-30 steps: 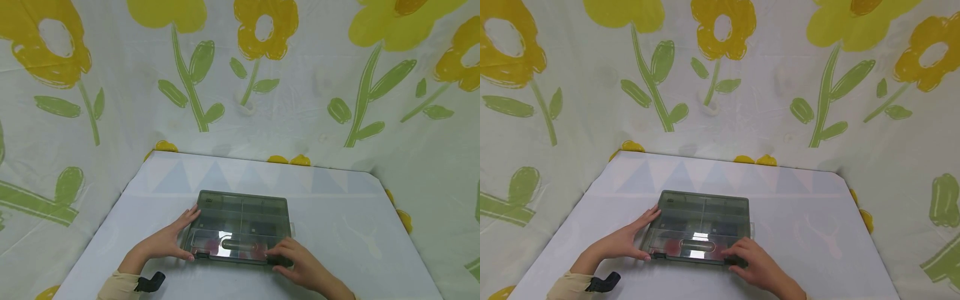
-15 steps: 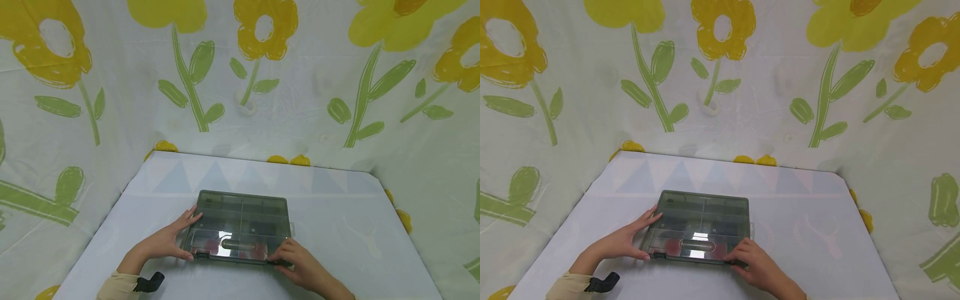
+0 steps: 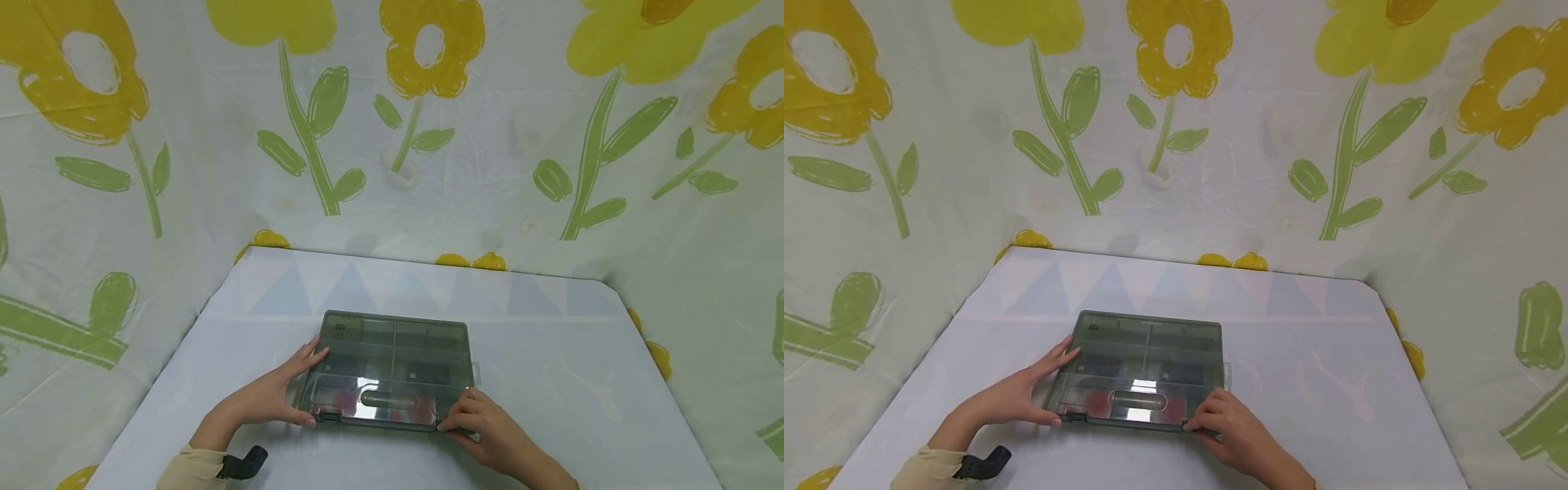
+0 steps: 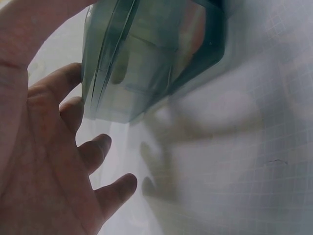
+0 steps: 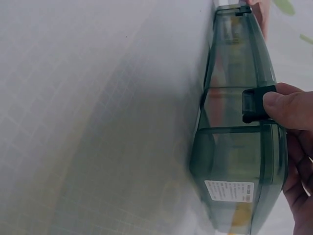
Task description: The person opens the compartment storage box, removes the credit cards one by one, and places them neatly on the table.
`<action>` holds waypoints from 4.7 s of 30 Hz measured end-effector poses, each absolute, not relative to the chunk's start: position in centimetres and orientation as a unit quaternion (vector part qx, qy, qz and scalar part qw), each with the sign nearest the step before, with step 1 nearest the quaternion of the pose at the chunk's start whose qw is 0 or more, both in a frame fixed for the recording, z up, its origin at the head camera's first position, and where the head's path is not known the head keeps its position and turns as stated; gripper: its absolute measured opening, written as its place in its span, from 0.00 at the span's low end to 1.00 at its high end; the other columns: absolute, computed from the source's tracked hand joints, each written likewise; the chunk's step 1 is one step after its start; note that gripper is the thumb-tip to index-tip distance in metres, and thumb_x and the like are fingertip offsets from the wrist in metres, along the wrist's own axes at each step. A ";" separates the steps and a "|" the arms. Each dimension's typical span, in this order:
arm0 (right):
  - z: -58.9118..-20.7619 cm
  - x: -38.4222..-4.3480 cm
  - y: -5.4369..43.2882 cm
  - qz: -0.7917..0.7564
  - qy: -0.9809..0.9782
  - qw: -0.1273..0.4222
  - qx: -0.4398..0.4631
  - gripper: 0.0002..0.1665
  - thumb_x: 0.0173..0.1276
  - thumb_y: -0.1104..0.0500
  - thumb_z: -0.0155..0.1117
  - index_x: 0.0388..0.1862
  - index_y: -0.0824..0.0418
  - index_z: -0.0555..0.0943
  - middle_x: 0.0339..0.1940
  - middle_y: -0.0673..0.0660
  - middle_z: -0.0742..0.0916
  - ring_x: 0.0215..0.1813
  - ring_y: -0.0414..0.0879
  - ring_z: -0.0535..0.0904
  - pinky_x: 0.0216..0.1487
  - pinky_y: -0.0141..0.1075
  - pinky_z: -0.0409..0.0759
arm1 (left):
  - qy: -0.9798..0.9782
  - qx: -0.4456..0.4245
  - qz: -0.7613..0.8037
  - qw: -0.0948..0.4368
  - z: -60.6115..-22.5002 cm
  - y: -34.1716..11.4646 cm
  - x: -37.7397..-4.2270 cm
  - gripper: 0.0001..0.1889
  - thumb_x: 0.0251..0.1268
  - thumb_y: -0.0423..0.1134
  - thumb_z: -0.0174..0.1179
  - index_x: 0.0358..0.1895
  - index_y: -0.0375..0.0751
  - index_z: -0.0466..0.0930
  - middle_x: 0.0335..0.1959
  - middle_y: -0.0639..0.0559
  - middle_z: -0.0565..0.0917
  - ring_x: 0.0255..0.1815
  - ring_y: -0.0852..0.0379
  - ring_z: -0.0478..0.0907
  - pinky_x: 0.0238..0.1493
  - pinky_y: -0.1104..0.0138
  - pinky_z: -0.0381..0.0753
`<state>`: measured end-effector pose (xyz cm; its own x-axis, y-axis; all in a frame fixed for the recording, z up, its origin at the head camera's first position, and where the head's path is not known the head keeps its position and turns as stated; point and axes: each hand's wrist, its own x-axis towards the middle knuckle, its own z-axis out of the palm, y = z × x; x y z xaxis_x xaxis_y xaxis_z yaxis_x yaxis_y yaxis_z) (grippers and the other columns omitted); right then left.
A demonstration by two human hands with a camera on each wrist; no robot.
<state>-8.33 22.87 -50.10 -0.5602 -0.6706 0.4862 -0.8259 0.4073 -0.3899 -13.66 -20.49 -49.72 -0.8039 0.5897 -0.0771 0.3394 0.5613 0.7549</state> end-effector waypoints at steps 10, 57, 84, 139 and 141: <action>-50.0 -8.3 22.7 0.290 -0.840 0.129 0.441 0.22 0.49 0.68 0.83 0.41 0.48 0.88 0.39 0.37 0.83 0.42 0.34 0.72 0.42 0.22 0.73 | 0.873 0.257 0.380 0.165 -49.8 -20.5 -13.7 0.63 0.45 0.59 0.80 0.83 0.50 0.50 0.85 0.49 0.38 0.82 0.32 0.39 0.67 0.27 0.61; -51.2 -7.7 22.6 0.254 -0.840 0.152 0.455 0.20 0.50 0.59 0.85 0.39 0.43 0.87 0.41 0.36 0.79 0.45 0.35 0.69 0.48 0.31 0.69 | 0.875 0.271 0.369 0.158 -49.8 -20.7 -13.6 0.61 0.48 0.60 0.78 0.83 0.50 0.50 0.85 0.46 0.39 0.81 0.31 0.44 0.67 0.29 0.65; -51.2 -7.7 22.4 0.268 -0.840 0.157 0.445 0.07 0.65 0.49 0.76 0.41 0.41 0.87 0.40 0.35 0.78 0.46 0.35 0.69 0.48 0.34 0.70 | 0.866 0.269 0.391 0.158 -50.1 -20.8 -13.7 0.60 0.49 0.61 0.77 0.83 0.53 0.51 0.85 0.47 0.39 0.80 0.31 0.49 0.66 0.31 0.67; -49.5 -10.9 11.7 0.244 -0.853 0.102 0.450 0.16 0.65 0.50 0.76 0.51 0.46 0.86 0.46 0.42 0.85 0.47 0.38 0.78 0.45 0.32 0.79 | 0.873 0.255 0.395 0.131 -50.3 -20.6 -13.1 0.59 0.49 0.63 0.76 0.83 0.53 0.53 0.85 0.49 0.43 0.80 0.33 0.51 0.66 0.32 0.68; -49.5 -10.9 11.3 0.251 -0.852 0.092 0.450 0.16 0.66 0.51 0.75 0.52 0.46 0.86 0.47 0.42 0.85 0.47 0.38 0.78 0.46 0.33 0.79 | 0.871 0.256 0.397 0.133 -50.4 -20.6 -13.1 0.58 0.50 0.63 0.76 0.83 0.53 0.52 0.85 0.49 0.43 0.80 0.33 0.51 0.66 0.32 0.68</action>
<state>-10.91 11.28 -49.47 -0.5782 -0.7206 0.3826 -0.8129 0.4689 -0.3453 -13.11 -20.61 -50.44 -0.8341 0.5509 -0.0283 0.3402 0.5541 0.7598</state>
